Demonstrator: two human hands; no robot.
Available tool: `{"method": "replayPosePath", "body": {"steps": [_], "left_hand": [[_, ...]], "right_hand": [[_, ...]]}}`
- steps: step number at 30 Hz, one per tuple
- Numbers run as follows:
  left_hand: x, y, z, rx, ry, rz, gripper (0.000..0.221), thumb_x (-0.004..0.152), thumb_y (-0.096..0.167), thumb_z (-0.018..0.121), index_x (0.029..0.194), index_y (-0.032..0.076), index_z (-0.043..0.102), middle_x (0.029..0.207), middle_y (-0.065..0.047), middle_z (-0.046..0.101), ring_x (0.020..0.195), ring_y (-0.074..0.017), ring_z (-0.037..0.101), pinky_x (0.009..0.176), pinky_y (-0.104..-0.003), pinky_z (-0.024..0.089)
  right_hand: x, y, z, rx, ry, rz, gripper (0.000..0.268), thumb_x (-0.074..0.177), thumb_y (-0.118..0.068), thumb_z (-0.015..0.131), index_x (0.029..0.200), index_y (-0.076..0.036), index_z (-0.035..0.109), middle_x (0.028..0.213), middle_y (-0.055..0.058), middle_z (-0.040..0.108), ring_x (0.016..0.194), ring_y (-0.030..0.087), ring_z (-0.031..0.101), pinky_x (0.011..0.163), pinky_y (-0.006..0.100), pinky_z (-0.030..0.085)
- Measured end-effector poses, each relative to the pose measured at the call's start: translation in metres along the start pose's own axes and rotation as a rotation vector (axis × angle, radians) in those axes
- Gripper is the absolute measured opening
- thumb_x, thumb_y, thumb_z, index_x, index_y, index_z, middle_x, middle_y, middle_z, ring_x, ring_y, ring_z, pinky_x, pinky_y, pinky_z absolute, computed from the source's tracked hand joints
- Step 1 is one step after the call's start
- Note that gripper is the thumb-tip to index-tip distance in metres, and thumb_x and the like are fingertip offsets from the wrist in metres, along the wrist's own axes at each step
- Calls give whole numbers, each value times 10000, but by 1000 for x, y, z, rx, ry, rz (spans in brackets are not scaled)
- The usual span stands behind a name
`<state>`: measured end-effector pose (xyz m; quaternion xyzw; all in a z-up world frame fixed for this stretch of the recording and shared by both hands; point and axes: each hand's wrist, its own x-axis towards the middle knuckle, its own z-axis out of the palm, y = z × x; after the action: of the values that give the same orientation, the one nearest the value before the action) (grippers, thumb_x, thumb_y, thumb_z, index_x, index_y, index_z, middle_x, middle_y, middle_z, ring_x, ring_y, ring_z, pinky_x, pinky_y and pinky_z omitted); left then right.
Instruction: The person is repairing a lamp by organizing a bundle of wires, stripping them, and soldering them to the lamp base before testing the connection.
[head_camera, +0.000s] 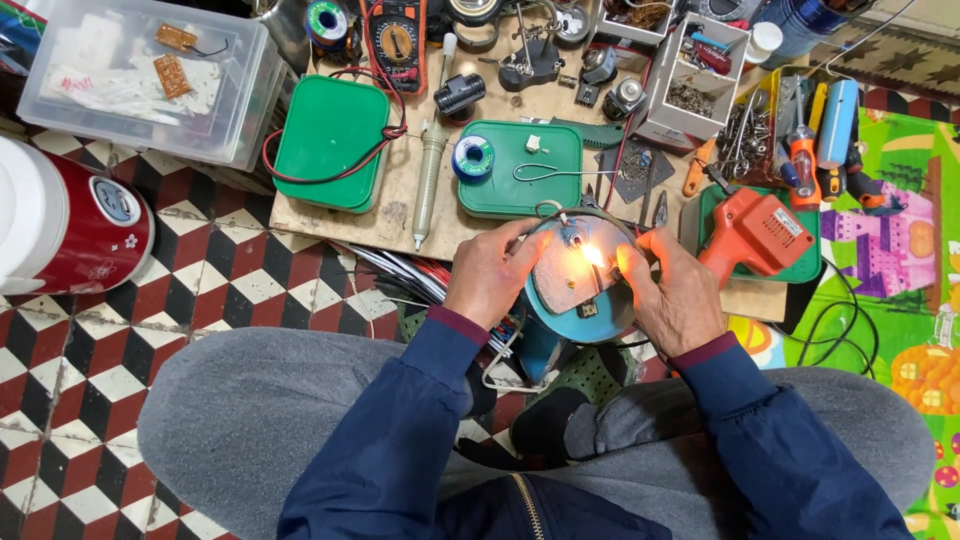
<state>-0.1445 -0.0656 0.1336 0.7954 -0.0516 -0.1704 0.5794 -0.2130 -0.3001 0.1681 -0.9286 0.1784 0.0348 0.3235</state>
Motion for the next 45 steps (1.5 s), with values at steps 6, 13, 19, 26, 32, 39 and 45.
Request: {"method": "replayPosePath", "body": {"steps": [6, 13, 19, 26, 32, 39, 45], "left_hand": [[1, 1, -2, -41, 4, 1, 525, 1072, 430, 706, 1363, 2, 793, 745, -86, 724, 829, -295, 777, 773, -457, 638], [1, 1, 0, -36, -3, -7, 512, 1070, 430, 705, 1363, 19, 793, 731, -79, 722, 821, -276, 770, 773, -452, 635], [0, 3, 0, -53, 5, -6, 511, 1073, 417, 706, 1376, 13, 790, 753, -100, 738, 862, -308, 786, 810, -459, 639], [2, 0, 0, -9, 7, -20, 521, 1050, 457, 732, 1361, 45, 797, 798, -109, 773, 907, -315, 804, 825, -485, 641], [1, 0, 0, -20, 6, -17, 510, 1046, 448, 724, 1350, 46, 805, 763, -95, 752, 861, -303, 794, 806, -477, 634], [0, -1, 0, -61, 14, -9, 508, 1073, 418, 704, 1369, 15, 796, 748, -90, 741, 829, -265, 779, 778, -436, 631], [1, -1, 1, -84, 22, -15, 498, 1074, 394, 711, 1371, 1, 790, 713, -65, 712, 784, -225, 756, 748, -401, 622]], "right_hand": [[-5, 14, 2, -47, -24, -7, 386, 1111, -526, 661, 1022, -155, 718, 980, 138, 786, 1025, 401, 770, 970, 521, 601], [-2, 5, 3, -47, -30, -18, 360, 1128, -485, 655, 1029, -143, 712, 980, 159, 781, 1036, 418, 773, 986, 527, 603], [-6, 15, 4, -61, -18, -14, 376, 1130, -518, 657, 1014, -163, 699, 972, 127, 778, 1016, 389, 777, 950, 524, 610], [-20, 17, 6, -88, -74, -4, 385, 1109, -548, 652, 1006, -183, 720, 936, 132, 786, 1068, 442, 763, 1001, 574, 578], [-24, 22, 7, -49, -29, -11, 385, 1141, -526, 635, 1012, -170, 707, 937, 143, 779, 1079, 458, 756, 968, 580, 595], [-33, 11, 3, 8, 4, -17, 390, 1169, -488, 618, 1016, -139, 704, 936, 182, 772, 1068, 502, 757, 950, 624, 604], [-32, 13, 5, 16, -5, -34, 397, 1170, -494, 623, 1021, -135, 707, 957, 190, 774, 1091, 511, 754, 958, 616, 612]]}}
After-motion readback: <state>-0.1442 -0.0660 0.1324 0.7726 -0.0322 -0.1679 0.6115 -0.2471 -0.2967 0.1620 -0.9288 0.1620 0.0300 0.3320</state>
